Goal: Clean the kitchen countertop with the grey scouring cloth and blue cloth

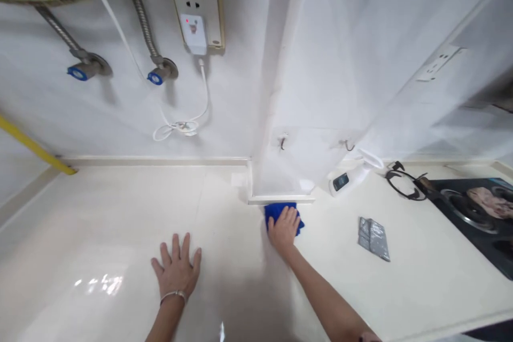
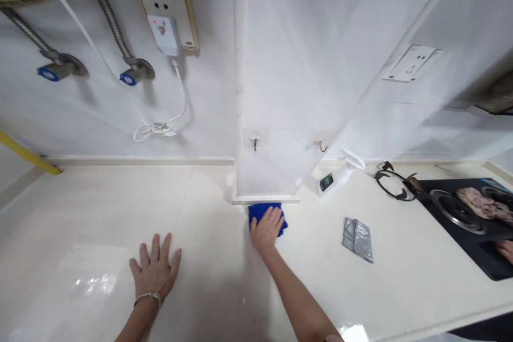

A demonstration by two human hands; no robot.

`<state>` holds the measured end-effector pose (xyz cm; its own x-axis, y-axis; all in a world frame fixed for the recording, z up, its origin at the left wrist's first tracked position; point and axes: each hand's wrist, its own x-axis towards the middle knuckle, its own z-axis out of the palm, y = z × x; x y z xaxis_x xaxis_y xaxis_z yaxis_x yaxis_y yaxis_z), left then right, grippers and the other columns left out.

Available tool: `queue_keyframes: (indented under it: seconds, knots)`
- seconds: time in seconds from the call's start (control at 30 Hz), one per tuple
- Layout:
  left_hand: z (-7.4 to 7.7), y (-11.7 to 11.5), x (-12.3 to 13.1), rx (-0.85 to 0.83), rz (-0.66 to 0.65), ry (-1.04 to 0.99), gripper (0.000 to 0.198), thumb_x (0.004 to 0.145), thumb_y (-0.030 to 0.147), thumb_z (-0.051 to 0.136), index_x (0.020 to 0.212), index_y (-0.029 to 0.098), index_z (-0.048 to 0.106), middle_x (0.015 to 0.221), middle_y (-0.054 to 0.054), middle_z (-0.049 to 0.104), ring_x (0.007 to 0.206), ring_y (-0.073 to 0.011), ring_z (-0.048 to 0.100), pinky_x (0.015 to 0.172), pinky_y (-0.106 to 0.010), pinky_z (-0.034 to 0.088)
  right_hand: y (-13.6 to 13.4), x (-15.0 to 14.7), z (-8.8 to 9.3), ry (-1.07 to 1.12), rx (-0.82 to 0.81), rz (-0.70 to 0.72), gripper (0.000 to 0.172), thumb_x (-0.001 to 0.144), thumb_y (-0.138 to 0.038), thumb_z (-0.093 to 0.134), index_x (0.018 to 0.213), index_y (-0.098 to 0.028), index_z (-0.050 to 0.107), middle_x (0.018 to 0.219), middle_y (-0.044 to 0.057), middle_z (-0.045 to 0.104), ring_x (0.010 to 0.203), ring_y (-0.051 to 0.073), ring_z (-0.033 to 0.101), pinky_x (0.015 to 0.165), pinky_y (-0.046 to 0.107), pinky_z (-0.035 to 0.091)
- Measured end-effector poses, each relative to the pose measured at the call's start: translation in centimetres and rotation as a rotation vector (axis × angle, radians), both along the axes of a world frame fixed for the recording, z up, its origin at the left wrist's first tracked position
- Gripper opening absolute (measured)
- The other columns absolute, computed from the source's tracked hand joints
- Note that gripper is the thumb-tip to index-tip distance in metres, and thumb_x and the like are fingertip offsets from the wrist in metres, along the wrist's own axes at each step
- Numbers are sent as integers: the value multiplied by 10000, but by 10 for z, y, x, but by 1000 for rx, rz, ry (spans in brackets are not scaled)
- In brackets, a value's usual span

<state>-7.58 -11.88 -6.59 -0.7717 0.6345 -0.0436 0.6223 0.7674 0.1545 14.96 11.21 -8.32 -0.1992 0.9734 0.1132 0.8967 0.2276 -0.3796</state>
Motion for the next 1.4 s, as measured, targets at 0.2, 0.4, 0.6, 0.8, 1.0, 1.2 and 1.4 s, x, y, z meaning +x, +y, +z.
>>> queue_keyframes:
  seconds: [0.2, 0.4, 0.6, 0.8, 1.0, 1.2, 1.4]
  knots:
    - [-7, -2, 3, 4, -5, 52, 687, 990, 528, 271, 1595, 211, 339, 1726, -119, 249, 1599, -427, 30, 1258, -681, 56, -67, -92, 6, -58, -48, 598, 821, 995, -472, 439, 1598, 45, 234, 1690, 290, 184, 1591, 414, 89, 1278, 620, 90]
    - [-9, -5, 1, -32, -8, 24, 681, 976, 513, 338, 1592, 225, 337, 1730, -98, 243, 1603, -424, 15, 1256, -693, 73, -1, -172, 15, -111, -35, 610, 777, 1026, -423, 386, 1587, 84, 207, 1666, 349, 176, 1574, 442, 139, 1259, 625, 109]
    - [-16, -11, 0, -65, -34, 31, 705, 952, 545, 360, 1591, 247, 336, 1727, -64, 236, 1605, -422, 19, 1266, -691, 78, 80, -235, 14, -169, -12, 424, 773, 1010, -395, 393, 1551, 131, 227, 1610, 413, 248, 1531, 491, 230, 1213, 683, 124]
    - [-18, -10, 0, -47, -21, -8, 717, 939, 563, 372, 1588, 257, 348, 1722, -61, 245, 1605, -421, 36, 1263, -701, 76, 93, -245, 19, -206, 27, 389, 758, 1019, -407, 386, 1545, 122, 250, 1590, 407, 292, 1495, 495, 287, 1204, 643, 166]
    - [-15, -7, -2, -29, -16, 3, 703, 949, 538, 352, 1586, 240, 346, 1720, -86, 252, 1591, -451, 92, 1258, -696, 79, 36, -197, 29, -260, 23, 514, 727, 1010, -367, 422, 1560, 88, 281, 1602, 376, 310, 1495, 456, 316, 1225, 585, 195]
    - [-11, -3, 0, 25, -8, 58, 678, 975, 505, 323, 1587, 216, 353, 1722, -110, 258, 1592, -449, 81, 1255, -688, 78, -54, -103, 20, -127, -16, 735, 803, 907, -340, 549, 1592, -1, 304, 1662, 291, 275, 1552, 443, 224, 1254, 617, 225]
    - [-2, -3, 2, 22, 11, 56, 685, 968, 514, 302, 1584, 222, 368, 1726, -96, 252, 1593, -432, 99, 1267, -660, 85, -96, 16, 6, 25, -100, 826, 842, 813, -273, 586, 1598, -83, 349, 1688, 232, 257, 1574, 422, 191, 1265, 652, 208]
